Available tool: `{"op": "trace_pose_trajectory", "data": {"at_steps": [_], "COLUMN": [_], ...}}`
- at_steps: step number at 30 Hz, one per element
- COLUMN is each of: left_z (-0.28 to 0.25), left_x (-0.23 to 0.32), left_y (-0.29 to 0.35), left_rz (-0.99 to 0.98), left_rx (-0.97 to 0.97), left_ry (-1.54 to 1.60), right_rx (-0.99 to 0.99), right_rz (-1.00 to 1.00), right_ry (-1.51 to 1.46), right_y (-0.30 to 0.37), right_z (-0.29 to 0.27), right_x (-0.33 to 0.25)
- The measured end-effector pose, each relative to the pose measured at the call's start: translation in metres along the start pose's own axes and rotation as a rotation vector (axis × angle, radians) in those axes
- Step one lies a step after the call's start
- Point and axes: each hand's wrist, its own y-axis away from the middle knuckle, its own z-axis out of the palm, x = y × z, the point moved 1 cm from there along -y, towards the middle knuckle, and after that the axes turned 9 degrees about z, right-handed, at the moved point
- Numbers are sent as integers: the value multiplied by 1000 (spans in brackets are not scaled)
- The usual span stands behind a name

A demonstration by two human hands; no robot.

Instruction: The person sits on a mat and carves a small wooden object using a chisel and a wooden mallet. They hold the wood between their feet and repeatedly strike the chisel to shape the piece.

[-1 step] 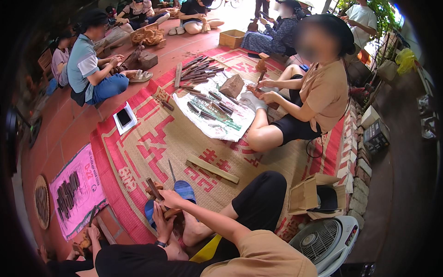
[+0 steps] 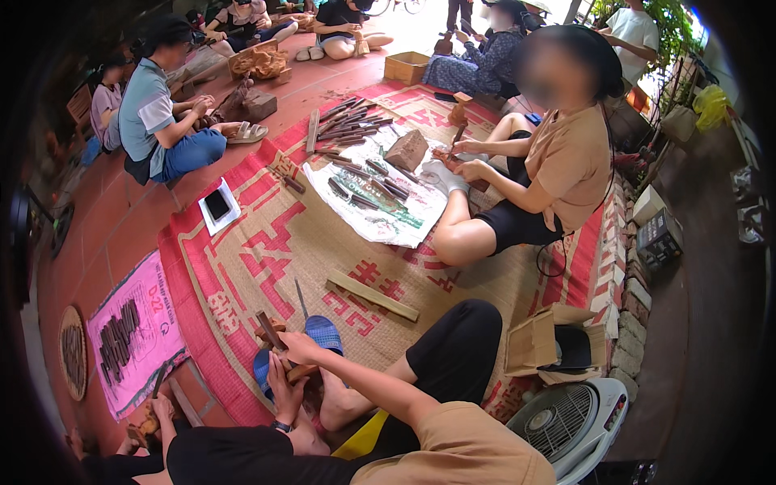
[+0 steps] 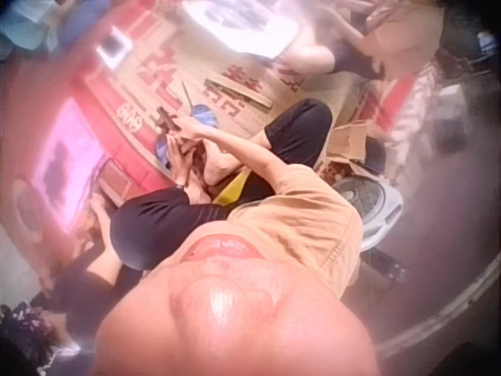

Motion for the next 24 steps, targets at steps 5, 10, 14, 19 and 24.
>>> {"op": "trace_pose_trajectory", "data": {"at_steps": [5,10,14,19,24], "left_z": [-1,1,-1,-2,-2], "left_x": [4,0,2,5,-1], "left_y": [-2,-1,1,-3,2], "left_rz": [-10,-6,-9,-12,-15], "left_rx": [-21,5,3,-18,-1], "left_ry": [-10,6,10,-6,5], "right_rx": [1,83,20,57,7], "right_rz": [-55,-7,-37,-78,-57], "right_ry": [-55,-17,8,-45,-32], "right_y": [-1,-1,4,-3,-3], "right_z": [-8,9,-4,3,3], "right_x": [2,8,-9,8,1]}}
